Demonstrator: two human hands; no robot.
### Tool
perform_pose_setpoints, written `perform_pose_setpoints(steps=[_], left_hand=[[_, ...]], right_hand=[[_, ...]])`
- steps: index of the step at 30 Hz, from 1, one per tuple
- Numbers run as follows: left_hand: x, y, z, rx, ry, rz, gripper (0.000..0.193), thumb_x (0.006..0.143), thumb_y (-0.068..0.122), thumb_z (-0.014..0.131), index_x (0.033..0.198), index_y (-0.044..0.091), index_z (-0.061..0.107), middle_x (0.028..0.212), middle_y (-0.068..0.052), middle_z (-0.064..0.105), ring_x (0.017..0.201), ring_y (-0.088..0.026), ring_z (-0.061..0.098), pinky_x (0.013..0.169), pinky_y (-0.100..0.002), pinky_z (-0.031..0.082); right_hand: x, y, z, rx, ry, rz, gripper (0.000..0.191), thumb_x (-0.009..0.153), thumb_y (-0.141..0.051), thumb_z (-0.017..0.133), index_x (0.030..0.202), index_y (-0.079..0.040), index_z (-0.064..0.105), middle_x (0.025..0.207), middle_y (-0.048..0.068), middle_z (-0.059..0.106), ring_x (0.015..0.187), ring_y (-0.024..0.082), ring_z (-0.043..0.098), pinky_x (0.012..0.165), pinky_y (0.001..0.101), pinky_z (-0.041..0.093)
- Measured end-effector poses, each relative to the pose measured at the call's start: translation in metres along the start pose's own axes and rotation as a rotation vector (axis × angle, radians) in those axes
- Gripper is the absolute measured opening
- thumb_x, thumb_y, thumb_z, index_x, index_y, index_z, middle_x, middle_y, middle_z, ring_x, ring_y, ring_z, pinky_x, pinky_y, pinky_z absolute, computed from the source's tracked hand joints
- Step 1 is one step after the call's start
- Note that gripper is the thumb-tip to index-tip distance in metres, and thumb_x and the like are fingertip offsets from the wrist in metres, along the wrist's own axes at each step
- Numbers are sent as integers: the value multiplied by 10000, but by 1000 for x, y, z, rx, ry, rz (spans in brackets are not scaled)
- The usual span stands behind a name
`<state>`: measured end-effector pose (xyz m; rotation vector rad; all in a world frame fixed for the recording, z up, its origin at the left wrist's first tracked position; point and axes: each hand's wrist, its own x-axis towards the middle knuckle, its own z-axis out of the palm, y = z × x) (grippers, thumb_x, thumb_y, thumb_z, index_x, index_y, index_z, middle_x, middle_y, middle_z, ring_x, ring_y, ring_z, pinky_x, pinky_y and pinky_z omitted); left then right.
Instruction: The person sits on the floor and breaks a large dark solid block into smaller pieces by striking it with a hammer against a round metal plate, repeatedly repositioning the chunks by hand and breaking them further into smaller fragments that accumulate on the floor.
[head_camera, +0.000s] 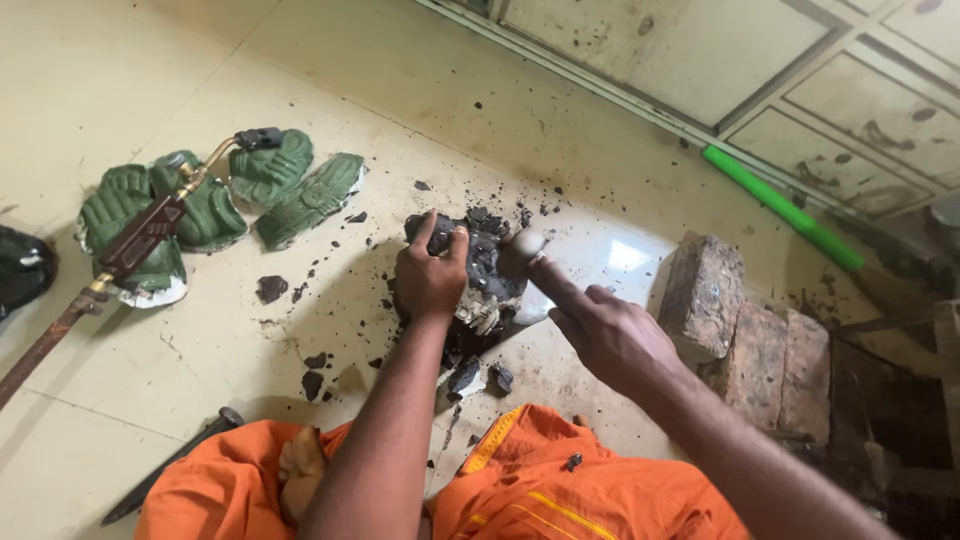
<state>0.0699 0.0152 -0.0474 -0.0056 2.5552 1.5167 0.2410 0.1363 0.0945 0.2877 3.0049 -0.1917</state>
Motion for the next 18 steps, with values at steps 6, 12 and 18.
perform_pose_setpoints(steps=[6,12,18], left_hand=[[-2,-18,18,-19,105,70,585,857,572,668,1340,243,696,996,-226,704,927,-383,701,795,-495,581],[-2,-14,15,-15,116,103,559,900,596,669,1341,253,701,1083,-211,702,1005,-378,688,843,-484,579],[8,-3,7,112,-69,-102,564,838,631,663,1336,367,671,1125,-168,678,1013,-341,691,812,-464,588]], right_hand=[[7,-16,-42,94,102,-126,503,1001,-325,591,1483,-226,487,776,126,685,593,276,674,529,465,560],[3,-5,-15,-119,-160,249,365,1065,-367,528,1402,-229,542,841,93,693,646,246,715,562,407,626],[-1,-6,-21,178,274,-147,550,1035,-303,580,1557,-231,423,955,146,741,723,268,738,633,413,633]])
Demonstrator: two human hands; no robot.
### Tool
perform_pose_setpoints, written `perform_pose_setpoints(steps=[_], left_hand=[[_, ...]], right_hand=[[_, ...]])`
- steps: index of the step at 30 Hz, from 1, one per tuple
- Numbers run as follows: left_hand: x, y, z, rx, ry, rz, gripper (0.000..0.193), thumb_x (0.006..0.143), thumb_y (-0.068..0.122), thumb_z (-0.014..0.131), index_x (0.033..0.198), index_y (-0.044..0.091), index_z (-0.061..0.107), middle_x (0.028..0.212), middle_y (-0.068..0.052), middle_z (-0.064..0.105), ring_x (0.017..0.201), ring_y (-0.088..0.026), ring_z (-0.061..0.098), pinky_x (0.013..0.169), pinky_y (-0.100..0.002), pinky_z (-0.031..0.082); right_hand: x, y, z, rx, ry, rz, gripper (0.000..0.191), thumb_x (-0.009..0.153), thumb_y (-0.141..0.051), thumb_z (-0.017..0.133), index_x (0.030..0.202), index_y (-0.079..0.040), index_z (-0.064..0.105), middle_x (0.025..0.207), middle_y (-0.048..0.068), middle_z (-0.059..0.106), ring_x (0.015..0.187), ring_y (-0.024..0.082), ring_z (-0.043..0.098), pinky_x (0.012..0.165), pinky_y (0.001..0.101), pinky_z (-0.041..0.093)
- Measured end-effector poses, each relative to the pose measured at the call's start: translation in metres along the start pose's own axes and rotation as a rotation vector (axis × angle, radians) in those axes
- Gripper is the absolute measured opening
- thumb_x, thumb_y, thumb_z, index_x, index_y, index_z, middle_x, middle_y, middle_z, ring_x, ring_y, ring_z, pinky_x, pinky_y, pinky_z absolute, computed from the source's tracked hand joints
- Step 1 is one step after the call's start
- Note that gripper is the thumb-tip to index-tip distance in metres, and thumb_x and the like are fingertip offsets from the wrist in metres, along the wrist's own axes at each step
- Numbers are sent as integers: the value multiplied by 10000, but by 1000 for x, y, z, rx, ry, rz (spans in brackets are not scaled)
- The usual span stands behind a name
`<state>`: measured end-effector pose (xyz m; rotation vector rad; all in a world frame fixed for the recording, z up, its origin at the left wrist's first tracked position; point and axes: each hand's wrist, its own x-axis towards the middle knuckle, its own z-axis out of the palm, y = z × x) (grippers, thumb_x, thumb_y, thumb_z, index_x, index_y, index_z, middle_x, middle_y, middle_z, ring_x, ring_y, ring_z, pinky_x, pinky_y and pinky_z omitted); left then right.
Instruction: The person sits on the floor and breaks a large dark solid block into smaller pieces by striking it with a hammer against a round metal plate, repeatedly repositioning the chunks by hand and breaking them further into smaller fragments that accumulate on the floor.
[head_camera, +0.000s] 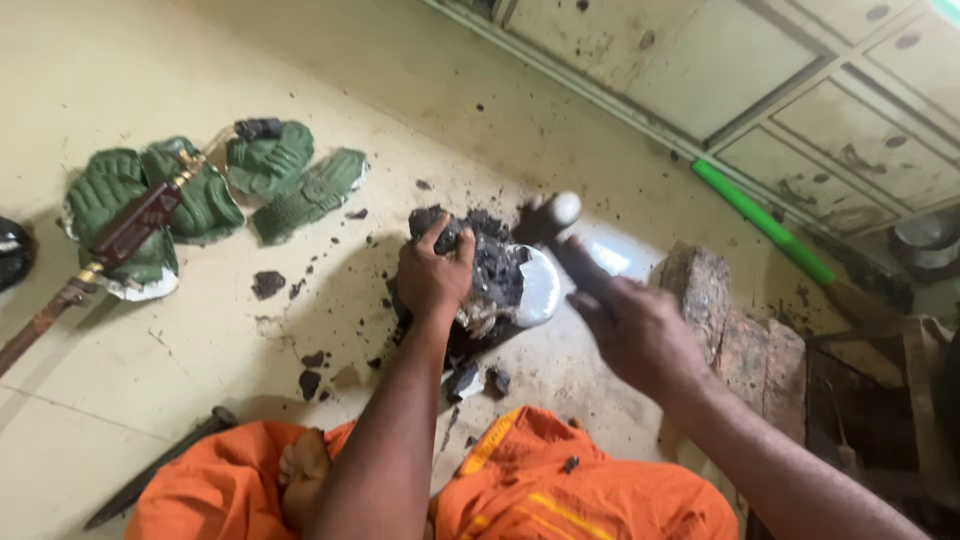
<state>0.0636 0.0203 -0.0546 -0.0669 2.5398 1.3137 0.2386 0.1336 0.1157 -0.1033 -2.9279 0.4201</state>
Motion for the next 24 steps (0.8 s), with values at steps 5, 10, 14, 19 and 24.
perform_pose_setpoints(steps=[5,10,14,19,24], left_hand=[[4,-7,9,12,118,138,528,827,611,689,1268,321,717,1060,-166,711,965,-350,712,785,-473,598],[9,-13,10,-104,110,197,493,845,573,694,1234,275,755,1060,-180,743,968,-373,724,815,-486,595],[12,-13,5,-94,75,156,487,830,562,704,1213,267,764,1075,-170,753,981,-365,722,817,-480,590],[11,-13,0,-124,56,150,478,829,559,691,1224,296,749,1070,-140,759,956,-331,743,816,-456,604],[12,-15,8,-94,65,111,475,799,548,732,1206,306,766,1041,-164,749,964,-383,703,814,-497,580]], right_hand=[[4,-14,6,-244,-585,493,565,1052,-279,483,1576,-432,338,927,76,677,640,270,704,517,421,660],[-11,3,14,22,-100,171,572,987,-288,622,1533,-291,452,762,101,713,595,218,704,554,398,600],[-8,11,17,-221,-35,208,222,1041,-325,648,1241,-259,578,823,89,716,657,228,702,589,403,594],[12,8,4,15,-201,18,544,1008,-269,609,1533,-256,468,917,147,762,666,276,743,632,428,622],[16,-4,2,-125,-81,87,611,1044,-270,565,1604,-246,320,853,180,727,653,279,706,553,428,583]])
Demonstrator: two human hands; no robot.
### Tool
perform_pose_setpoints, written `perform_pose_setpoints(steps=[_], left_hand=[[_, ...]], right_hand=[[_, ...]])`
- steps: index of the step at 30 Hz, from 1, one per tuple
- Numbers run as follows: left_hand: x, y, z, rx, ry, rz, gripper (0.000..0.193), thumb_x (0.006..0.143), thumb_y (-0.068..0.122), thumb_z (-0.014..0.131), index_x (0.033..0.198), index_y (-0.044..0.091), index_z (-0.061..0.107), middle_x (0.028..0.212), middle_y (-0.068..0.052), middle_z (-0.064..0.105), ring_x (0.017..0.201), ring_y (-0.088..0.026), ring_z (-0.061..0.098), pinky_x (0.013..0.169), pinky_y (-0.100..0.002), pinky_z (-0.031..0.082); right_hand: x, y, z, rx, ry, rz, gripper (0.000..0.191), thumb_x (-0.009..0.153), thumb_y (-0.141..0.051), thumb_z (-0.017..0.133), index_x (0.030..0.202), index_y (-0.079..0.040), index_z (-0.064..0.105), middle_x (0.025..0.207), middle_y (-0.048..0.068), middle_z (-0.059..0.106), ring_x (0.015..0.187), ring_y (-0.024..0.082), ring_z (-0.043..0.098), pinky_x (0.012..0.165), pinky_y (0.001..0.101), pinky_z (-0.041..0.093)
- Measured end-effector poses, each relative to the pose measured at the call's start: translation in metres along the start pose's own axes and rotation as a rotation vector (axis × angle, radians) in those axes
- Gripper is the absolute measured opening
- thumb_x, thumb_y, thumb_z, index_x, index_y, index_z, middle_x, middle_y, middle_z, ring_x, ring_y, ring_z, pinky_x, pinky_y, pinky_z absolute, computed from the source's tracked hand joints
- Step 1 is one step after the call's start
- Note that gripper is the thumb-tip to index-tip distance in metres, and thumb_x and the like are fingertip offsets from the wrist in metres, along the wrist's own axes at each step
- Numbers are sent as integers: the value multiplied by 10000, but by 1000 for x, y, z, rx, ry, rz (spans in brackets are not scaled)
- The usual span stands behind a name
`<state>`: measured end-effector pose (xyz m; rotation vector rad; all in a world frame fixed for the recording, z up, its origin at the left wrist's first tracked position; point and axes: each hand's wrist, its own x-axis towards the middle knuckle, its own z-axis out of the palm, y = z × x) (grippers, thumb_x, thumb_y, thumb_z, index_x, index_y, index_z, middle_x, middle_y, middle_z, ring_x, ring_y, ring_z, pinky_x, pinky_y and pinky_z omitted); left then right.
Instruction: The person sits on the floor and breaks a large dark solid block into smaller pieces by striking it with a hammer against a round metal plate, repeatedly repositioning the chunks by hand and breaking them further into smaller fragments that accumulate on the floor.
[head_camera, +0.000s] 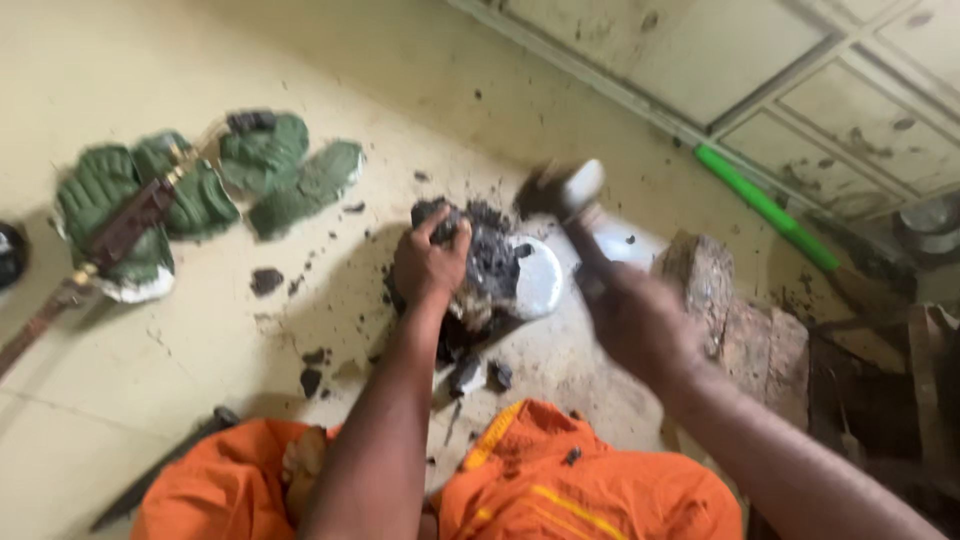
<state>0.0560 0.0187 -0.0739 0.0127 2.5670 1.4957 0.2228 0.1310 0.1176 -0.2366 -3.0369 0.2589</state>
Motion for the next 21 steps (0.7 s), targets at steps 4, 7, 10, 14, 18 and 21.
perform_pose_setpoints(steps=[4,7,10,14,18,21], left_hand=[[3,-4,7,-27,70,131,466,814,547,719,1206,300,773,1026,-170,752,947,-369,725,801,-482,596],[4,-7,9,-38,75,116,472,818,547,714,1200,276,771,1012,-175,750,923,-376,728,786,-484,596],[4,-8,8,-28,-11,31,489,808,549,690,1215,282,748,986,-154,757,896,-356,741,761,-479,600],[1,-8,6,-50,68,148,448,810,511,716,1181,269,786,999,-189,757,929,-380,730,798,-489,596],[-2,-11,4,-66,103,191,456,842,531,712,1195,251,780,1015,-202,756,947,-405,713,802,-485,592],[0,-11,3,-61,105,193,464,838,539,707,1190,244,774,1025,-208,749,950,-404,712,810,-482,584]], right_hand=[[5,-3,2,-168,-429,110,624,1028,-291,553,1603,-383,330,725,150,701,602,251,680,542,425,556],[6,-2,0,109,-106,60,343,1040,-274,583,1372,-297,496,737,108,692,589,207,685,514,396,561],[5,1,4,-112,-366,169,470,1066,-222,514,1508,-253,358,750,121,649,566,225,670,462,405,594],[1,9,15,-108,-291,-45,578,951,-261,647,1512,-281,509,680,163,683,589,280,634,533,454,524],[-4,15,19,87,-194,126,311,1029,-258,614,1333,-228,554,731,138,699,590,212,688,531,398,555],[-4,16,20,-79,-342,52,512,1001,-252,599,1483,-284,427,695,138,688,551,232,650,503,415,525]])
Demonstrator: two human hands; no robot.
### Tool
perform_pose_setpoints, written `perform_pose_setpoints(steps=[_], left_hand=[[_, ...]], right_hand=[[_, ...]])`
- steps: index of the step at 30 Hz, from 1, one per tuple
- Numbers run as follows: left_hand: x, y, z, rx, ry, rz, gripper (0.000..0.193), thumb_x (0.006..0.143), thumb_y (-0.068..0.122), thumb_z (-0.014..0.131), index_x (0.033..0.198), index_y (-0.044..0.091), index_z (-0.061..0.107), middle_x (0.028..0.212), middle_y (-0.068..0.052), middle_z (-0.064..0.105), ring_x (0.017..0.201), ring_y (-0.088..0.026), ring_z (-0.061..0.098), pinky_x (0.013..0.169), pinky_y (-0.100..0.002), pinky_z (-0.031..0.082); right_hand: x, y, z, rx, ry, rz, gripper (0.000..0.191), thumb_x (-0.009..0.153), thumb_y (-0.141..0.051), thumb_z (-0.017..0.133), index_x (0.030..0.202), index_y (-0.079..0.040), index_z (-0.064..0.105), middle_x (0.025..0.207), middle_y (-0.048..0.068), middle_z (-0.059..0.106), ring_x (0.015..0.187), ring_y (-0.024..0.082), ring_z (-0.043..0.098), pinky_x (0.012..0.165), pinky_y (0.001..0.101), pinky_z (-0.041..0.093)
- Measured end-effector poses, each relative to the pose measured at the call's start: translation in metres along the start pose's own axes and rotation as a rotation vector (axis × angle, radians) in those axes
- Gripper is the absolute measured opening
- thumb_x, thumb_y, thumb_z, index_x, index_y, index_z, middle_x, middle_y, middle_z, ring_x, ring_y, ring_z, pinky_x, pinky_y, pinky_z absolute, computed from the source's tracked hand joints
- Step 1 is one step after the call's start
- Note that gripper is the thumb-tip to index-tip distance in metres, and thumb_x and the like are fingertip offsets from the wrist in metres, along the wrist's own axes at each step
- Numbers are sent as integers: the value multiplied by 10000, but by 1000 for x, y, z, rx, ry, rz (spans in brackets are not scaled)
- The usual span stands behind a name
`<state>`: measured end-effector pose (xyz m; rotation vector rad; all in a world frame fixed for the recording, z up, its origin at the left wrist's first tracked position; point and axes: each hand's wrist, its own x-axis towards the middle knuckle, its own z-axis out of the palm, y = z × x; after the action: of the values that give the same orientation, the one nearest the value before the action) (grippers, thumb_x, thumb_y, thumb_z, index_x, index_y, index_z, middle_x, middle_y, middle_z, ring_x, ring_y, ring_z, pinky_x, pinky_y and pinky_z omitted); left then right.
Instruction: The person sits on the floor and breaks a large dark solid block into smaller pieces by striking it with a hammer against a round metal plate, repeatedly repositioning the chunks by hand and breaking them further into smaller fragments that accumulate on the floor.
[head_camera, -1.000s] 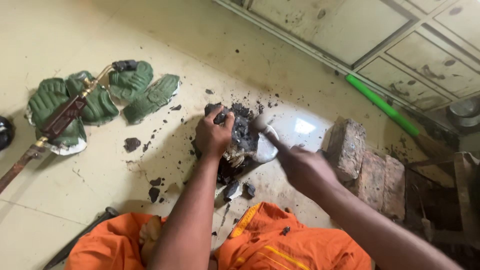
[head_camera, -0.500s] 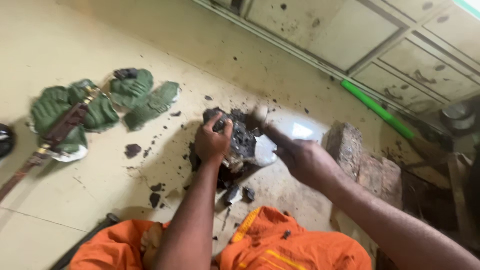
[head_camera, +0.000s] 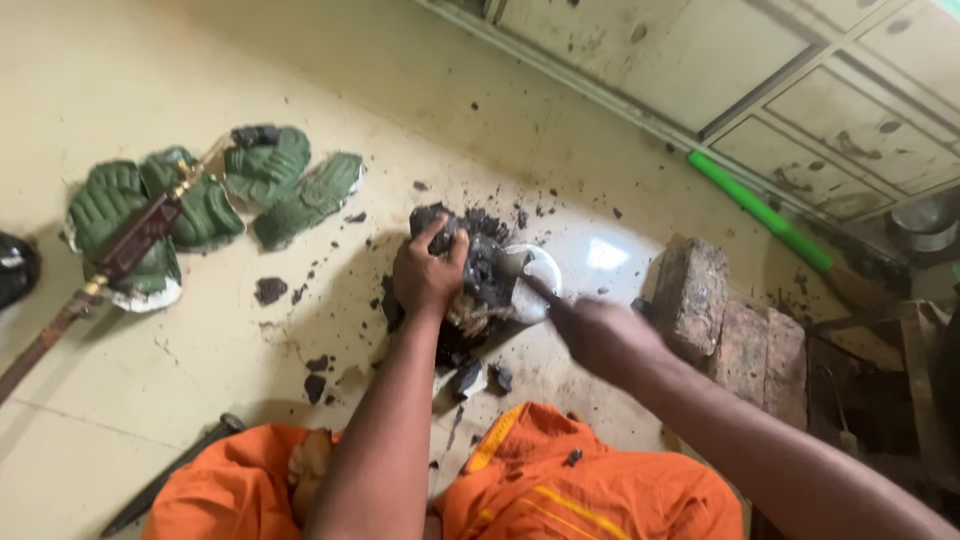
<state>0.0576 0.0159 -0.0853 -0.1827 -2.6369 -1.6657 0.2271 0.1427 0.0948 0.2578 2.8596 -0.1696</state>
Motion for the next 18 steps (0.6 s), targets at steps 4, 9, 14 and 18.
perform_pose_setpoints(steps=[4,9,14,18], left_hand=[[3,-1,1,23,-86,-87,486,827,546,696,1228,275,747,1059,-192,739,937,-374,726,793,-468,592],[4,-1,5,69,-100,-121,491,813,550,723,1223,282,751,1062,-198,721,951,-369,708,765,-488,584],[8,-2,7,52,-16,-13,467,850,582,711,1232,316,755,1082,-158,753,993,-371,715,821,-482,595],[8,-2,7,69,-105,-85,491,817,558,739,1241,310,744,1082,-206,715,969,-383,699,780,-499,582]], right_hand=[[2,-1,5,10,180,-145,628,999,-228,589,1583,-276,363,682,135,677,524,223,618,472,390,506],[2,2,12,-57,-1,99,491,1106,-280,472,1563,-286,294,768,97,674,534,224,655,448,349,558],[-1,-1,-2,-12,189,-119,628,1011,-275,562,1599,-268,343,669,111,668,556,226,635,480,404,521],[-5,-18,-9,79,313,-119,612,1086,-261,508,1633,-315,239,828,115,674,628,224,663,504,372,573]])
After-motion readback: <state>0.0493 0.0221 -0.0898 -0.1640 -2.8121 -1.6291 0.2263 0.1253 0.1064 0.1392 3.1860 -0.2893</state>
